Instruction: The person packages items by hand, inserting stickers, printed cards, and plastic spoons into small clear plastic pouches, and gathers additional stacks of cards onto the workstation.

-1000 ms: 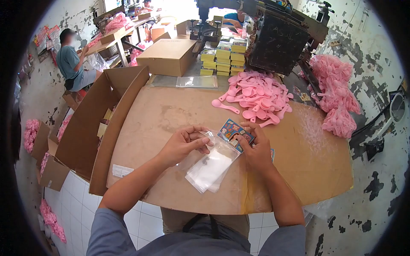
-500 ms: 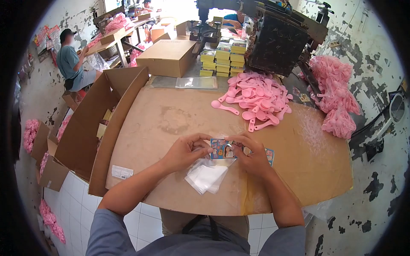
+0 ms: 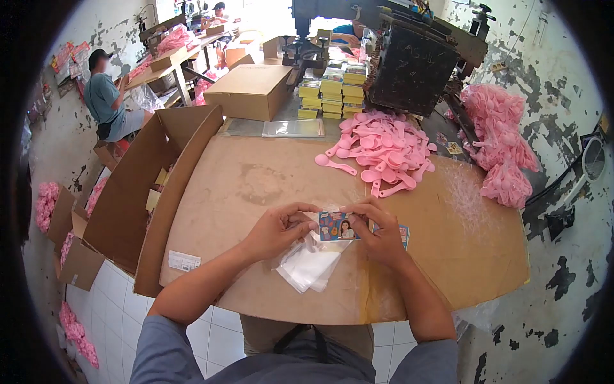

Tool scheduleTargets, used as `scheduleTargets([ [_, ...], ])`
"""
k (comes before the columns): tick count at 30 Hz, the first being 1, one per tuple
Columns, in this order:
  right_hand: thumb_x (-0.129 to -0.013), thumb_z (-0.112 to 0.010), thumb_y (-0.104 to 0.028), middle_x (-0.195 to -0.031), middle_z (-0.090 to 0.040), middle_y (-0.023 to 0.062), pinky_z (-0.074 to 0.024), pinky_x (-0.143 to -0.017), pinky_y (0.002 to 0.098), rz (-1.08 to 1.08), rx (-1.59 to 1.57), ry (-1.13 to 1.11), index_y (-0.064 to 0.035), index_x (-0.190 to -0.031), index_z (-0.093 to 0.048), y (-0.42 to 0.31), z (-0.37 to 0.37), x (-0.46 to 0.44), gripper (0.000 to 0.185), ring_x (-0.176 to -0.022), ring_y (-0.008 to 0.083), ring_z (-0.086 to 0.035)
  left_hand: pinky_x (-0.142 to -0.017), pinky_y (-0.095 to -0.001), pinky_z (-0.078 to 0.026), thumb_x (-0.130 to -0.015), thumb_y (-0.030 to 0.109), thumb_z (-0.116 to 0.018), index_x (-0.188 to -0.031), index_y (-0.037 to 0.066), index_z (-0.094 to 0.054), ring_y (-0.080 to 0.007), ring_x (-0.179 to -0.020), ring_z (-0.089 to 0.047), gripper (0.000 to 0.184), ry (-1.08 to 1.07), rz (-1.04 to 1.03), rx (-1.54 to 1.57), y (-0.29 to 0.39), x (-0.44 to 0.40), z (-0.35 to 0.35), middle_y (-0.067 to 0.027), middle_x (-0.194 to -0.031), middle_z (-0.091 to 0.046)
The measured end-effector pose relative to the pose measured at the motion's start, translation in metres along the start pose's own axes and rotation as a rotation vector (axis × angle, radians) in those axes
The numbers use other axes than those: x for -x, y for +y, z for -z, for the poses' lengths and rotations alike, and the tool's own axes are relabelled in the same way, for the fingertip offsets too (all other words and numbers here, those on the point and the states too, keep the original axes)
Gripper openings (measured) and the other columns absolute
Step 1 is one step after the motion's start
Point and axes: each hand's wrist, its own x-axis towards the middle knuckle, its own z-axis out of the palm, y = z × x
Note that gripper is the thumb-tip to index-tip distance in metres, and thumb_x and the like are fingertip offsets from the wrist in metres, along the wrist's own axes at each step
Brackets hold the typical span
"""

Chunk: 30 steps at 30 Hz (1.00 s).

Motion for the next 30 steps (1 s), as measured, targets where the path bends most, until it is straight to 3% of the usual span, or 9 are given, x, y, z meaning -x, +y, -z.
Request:
scheduleTargets([
  [6,-0.092,-0.068,0.003,-0.098,-0.066,0.0074,-0.0517,-0.076,0.0294,0.004,0.026,-0.095,-0.0056,-0.116,-0.076,-0.005,0.001,-0.001,0.026,-0.086,0.0151,-0.064,-0.086,-0.0289,-0.058,-0.101,0.012,-0.07,-0.135,0.001,-0.062,-0.0113,-0.099,-0.072,0.036,-0.002,-0.099,-0.082,-0.012,-0.001,0.0,-0.0103,-0.104,-0.079],
  [9,-0.092,-0.07,0.002,-0.1,-0.067,0.008,-0.0526,-0.077,0.0296,0.047,0.024,-0.131,-0.0057,-0.117,-0.076,-0.005,-0.001,-0.003,0.027,-0.088,0.0154,-0.065,-0.086,-0.0319,-0.059,-0.098,0.013,-0.072,-0.135,0.004,-0.062,-0.0153,-0.094,-0.076,0.039,-0.036,-0.129,-0.34,-0.005,0.001,-0.002,-0.0123,-0.102,-0.08],
  [13,-0.093,-0.072,-0.001,-0.104,-0.07,0.0076,-0.0534,-0.078,0.0292,-0.013,-0.025,-0.077,-0.0051,-0.12,-0.074,-0.007,-0.011,0.002,0.027,-0.089,0.0148,-0.065,-0.085,-0.0332,-0.059,-0.097,0.013,-0.073,-0.135,0.006,-0.061,-0.0181,-0.09,-0.077,0.041,-0.035,-0.178,-0.336,-0.002,0.003,-0.005,-0.0142,-0.102,-0.08],
  [16,-0.095,-0.073,-0.004,-0.103,-0.07,0.0055,-0.0536,-0.079,0.0296,-0.095,-0.139,-0.104,-0.0039,-0.122,-0.072,0.001,-0.016,0.007,0.027,-0.089,0.0133,-0.065,-0.085,-0.0324,-0.059,-0.098,0.014,-0.073,-0.136,0.006,-0.061,-0.0163,-0.092,-0.076,0.041,-0.021,-0.176,-0.353,-0.004,0.002,-0.005,-0.0135,-0.103,-0.08],
  [19,-0.095,-0.074,-0.007,-0.101,-0.069,0.0033,-0.0534,-0.078,0.0294,-0.263,-0.462,0.112,-0.0027,-0.122,-0.071,-0.009,-0.021,0.004,0.027,-0.088,0.0114,-0.065,-0.084,-0.0306,-0.058,-0.099,0.014,-0.072,-0.135,0.003,-0.06,-0.0142,-0.095,-0.074,0.039,0.021,-0.138,-0.229,-0.005,0.002,-0.005,-0.0128,-0.105,-0.079],
  [22,-0.095,-0.075,-0.009,-0.101,-0.067,0.0028,-0.0526,-0.077,0.0289,-0.243,-0.44,0.137,-0.0018,-0.121,-0.07,0.004,-0.013,0.005,0.027,-0.087,0.0103,-0.063,-0.082,-0.0284,-0.058,-0.1,0.012,-0.071,-0.134,0.0,-0.06,-0.0127,-0.099,-0.072,0.038,0.088,-0.1,-0.059,-0.01,-0.001,-0.005,-0.012,-0.108,-0.077],
  [25,-0.093,-0.076,-0.008,-0.1,-0.067,0.0041,-0.0517,-0.075,0.0283,-0.126,-0.161,-0.031,-0.0016,-0.119,-0.07,0.0,-0.014,0.006,0.027,-0.084,0.0105,-0.062,-0.083,-0.0271,-0.057,-0.1,0.01,-0.071,-0.134,-0.001,-0.06,-0.0119,-0.101,-0.07,0.038,0.12,-0.107,-0.022,-0.009,-0.004,-0.004,-0.0116,-0.108,-0.076],
  [30,-0.089,-0.078,-0.006,-0.098,-0.067,0.0064,-0.0512,-0.073,0.0288,-0.072,-0.057,-0.185,-0.0015,-0.116,-0.071,-0.01,-0.02,0.006,0.028,-0.08,0.0127,-0.062,-0.084,-0.0267,-0.058,-0.101,0.009,-0.069,-0.135,-0.001,-0.059,-0.0104,-0.101,-0.069,0.037,0.066,-0.006,-0.059,-0.005,0.0,-0.005,-0.0111,-0.109,-0.076],
])
